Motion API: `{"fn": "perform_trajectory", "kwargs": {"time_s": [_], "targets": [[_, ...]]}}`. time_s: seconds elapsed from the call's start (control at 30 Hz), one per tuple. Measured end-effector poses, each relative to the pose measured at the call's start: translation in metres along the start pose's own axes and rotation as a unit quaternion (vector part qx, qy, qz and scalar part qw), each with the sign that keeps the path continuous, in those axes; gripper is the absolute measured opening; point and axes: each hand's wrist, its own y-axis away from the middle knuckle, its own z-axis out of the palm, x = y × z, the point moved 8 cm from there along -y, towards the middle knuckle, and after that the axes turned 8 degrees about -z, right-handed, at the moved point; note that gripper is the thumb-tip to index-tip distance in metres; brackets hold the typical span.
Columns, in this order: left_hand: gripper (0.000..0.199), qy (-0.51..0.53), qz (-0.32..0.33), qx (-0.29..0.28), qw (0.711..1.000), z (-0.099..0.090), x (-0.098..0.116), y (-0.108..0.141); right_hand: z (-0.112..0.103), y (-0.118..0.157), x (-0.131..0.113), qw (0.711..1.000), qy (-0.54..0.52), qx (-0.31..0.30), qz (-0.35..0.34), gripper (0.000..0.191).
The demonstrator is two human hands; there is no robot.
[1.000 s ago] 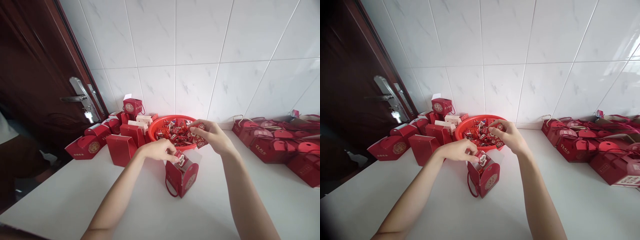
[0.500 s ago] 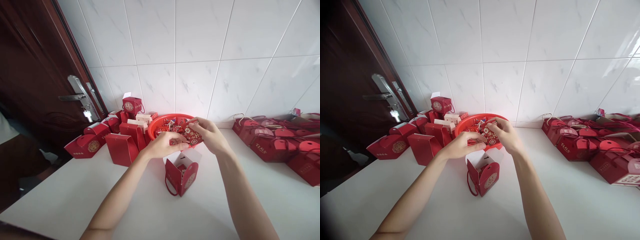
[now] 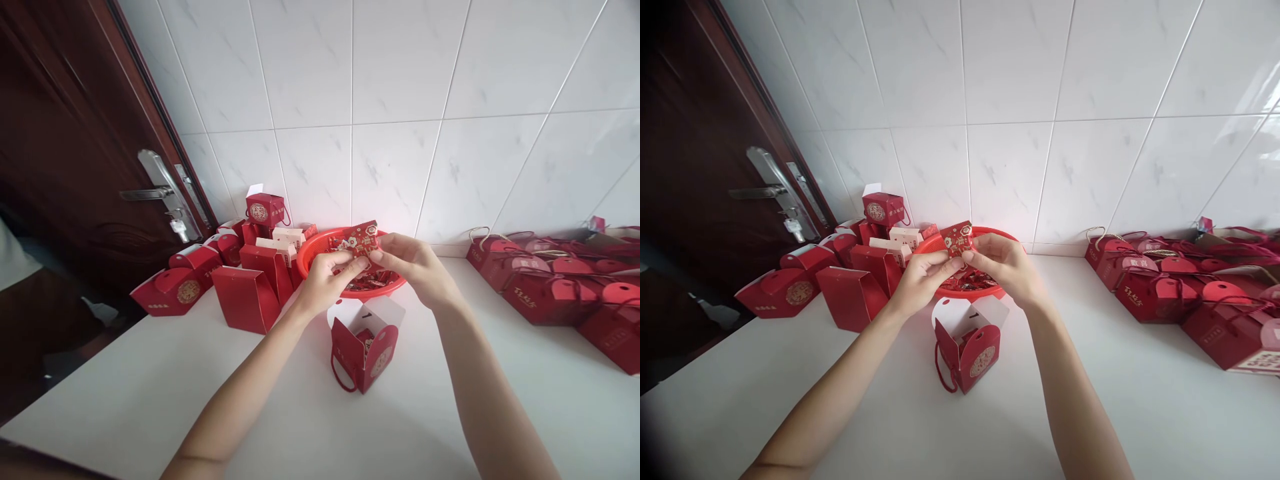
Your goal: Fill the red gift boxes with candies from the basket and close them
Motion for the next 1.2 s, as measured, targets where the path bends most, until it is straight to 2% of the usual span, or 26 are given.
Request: {"fn": "perform_trajectory", "kwargs": {"time_s": [0.1, 0.2, 0.53, 0.67, 0.77, 0.87, 1.03, 1.13, 1.2], "targets": [[0.030, 0.055, -0.022, -0.026, 0.998, 0.004, -0.002, -0.001, -0.001, -0.001, -0.001, 1.000, 0.005, -0.022, 0.000, 0.030], [0.037, 0.088, -0.035, -0.043, 0.995, 0.006, -0.001, -0.001, -0.005, 0.000, -0.003, 0.999, 0.025, -0.023, 0.005, 0.031], [0.029, 0.099, -0.047, 0.004, 0.994, -0.002, 0.000, 0.001, -0.007, 0.003, 0.004, 0.997, 0.028, -0.049, 0.049, 0.032], [0.034, 0.088, -0.054, -0.008, 0.995, -0.003, 0.001, -0.001, -0.010, 0.004, 0.003, 0.997, 0.032, -0.047, 0.048, 0.032], [0.043, 0.081, -0.048, 0.021, 0.995, -0.012, 0.002, -0.002, -0.013, 0.005, 0.001, 0.995, 0.063, -0.052, 0.051, 0.030], [0.045, 0.045, -0.044, 0.059, 0.996, -0.021, 0.001, -0.002, -0.010, 0.007, 0.001, 0.991, 0.093, -0.075, 0.056, 0.027], [0.041, -0.017, -0.051, 0.059, 0.997, -0.023, 0.001, -0.003, -0.013, 0.007, 0.002, 0.990, 0.115, -0.052, 0.062, 0.035], [0.033, -0.092, -0.063, 0.023, 0.993, -0.024, 0.005, 0.000, -0.019, 0.007, -0.002, 0.985, 0.158, -0.042, 0.052, 0.034], [0.024, -0.179, -0.095, -0.047, 0.978, -0.019, 0.003, 0.005, -0.024, 0.008, -0.005, 0.980, 0.190, -0.040, 0.052, 0.030]]}}
